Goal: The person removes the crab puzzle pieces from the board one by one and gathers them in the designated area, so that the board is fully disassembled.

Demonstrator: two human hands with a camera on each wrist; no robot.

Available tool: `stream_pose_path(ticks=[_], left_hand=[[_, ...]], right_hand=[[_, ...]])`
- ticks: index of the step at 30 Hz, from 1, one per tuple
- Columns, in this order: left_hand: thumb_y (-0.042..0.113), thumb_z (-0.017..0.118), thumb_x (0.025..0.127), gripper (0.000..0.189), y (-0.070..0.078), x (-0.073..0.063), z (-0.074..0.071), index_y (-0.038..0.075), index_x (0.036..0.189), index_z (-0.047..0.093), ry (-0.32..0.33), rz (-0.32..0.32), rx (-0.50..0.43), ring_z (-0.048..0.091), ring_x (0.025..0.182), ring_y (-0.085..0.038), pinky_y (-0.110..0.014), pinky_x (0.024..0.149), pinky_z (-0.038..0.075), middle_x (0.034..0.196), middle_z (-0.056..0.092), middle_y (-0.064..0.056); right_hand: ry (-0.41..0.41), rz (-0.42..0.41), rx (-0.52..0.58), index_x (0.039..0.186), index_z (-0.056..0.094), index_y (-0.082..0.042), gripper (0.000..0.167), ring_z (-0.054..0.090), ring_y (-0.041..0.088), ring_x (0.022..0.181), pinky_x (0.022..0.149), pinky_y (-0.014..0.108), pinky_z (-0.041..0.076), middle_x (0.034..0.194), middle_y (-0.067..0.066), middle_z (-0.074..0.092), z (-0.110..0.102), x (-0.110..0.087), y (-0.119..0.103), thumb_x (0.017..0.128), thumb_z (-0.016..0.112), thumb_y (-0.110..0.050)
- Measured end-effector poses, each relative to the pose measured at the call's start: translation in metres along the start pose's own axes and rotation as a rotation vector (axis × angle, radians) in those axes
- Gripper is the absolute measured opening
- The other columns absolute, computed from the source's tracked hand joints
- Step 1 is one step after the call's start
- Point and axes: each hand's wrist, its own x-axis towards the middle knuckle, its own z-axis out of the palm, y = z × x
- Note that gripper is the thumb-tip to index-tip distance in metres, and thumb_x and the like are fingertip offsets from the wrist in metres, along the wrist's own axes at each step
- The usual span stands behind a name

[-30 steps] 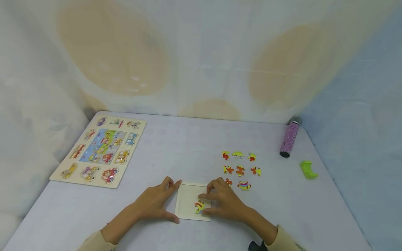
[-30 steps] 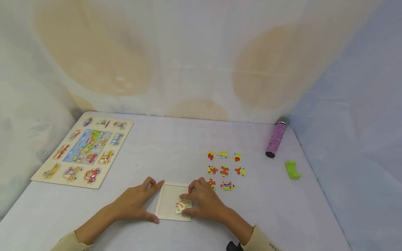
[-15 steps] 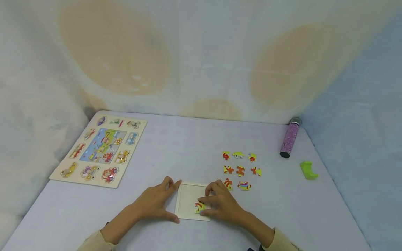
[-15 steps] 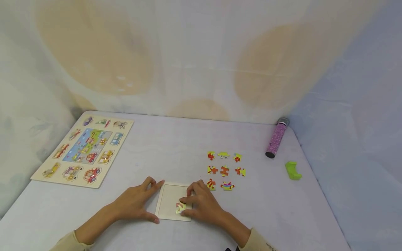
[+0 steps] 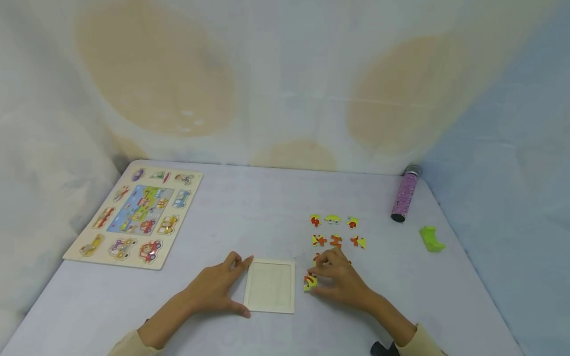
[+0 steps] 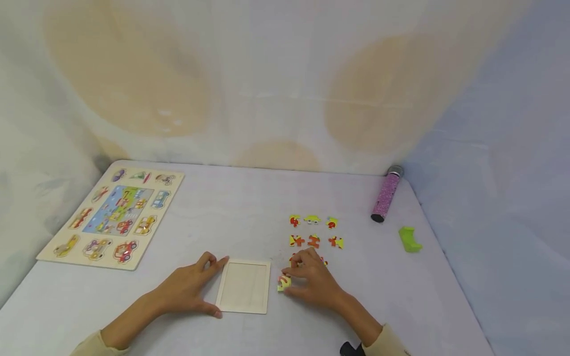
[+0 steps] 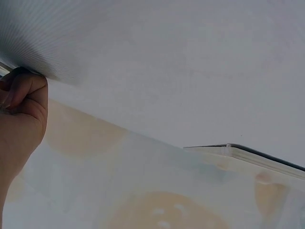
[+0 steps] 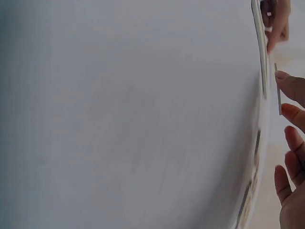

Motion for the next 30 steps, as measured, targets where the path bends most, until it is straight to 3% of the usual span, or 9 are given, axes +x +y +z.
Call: stream_pose_path(ticks=[11,20,26,30], left_hand=[[0.085,0.070,0.058,0.121,0.000,-0.002,0.000,0.013,0.151,0.043,0.014,-0.005,0.000,0.045,0.074,-0.006,-0.022,0.060,0.041,0.119,0.043,0.003],[0.085,0.069,0.058,0.120,-0.001,-0.002,0.002,0.013,0.151,0.042,0.011,0.007,0.001,0.045,0.074,-0.006,-0.022,0.060,0.042,0.121,0.043,0.002],[0.086,0.063,0.064,0.118,-0.003,0.004,-0.011,0.012,0.153,0.038,-0.020,0.028,-0.007,0.046,0.072,-0.006,-0.024,0.062,0.043,0.122,0.046,0.000],[0.083,0.058,0.073,0.111,-0.010,0.021,-0.036,0.013,0.155,0.033,0.044,0.018,0.040,0.056,0.092,-0.017,-0.037,0.083,0.046,0.132,0.050,-0.007]], right_hand=[[0.082,0.178,-0.049,0.108,0.079,-0.010,0.043,0.037,0.016,0.101,0.082,0.020,0.034,0.101,-0.007,0.049,-0.062,-0.041,0.047,0.066,0.091,-0.013],[0.036,0.291,-0.142,0.110,0.078,-0.015,0.042,0.034,0.010,0.099,0.082,0.026,0.032,0.101,-0.005,0.052,-0.073,-0.061,0.072,0.070,0.090,-0.021],[0.035,0.342,-0.162,0.132,0.065,-0.012,0.064,0.039,0.020,0.108,0.086,0.042,0.038,0.114,0.008,0.053,-0.076,-0.043,0.067,0.074,0.087,-0.029],[0.008,0.369,-0.184,0.147,0.049,-0.014,0.077,0.041,0.036,0.122,0.095,0.059,0.036,0.132,0.020,0.048,-0.080,-0.006,0.057,0.082,0.078,-0.042]])
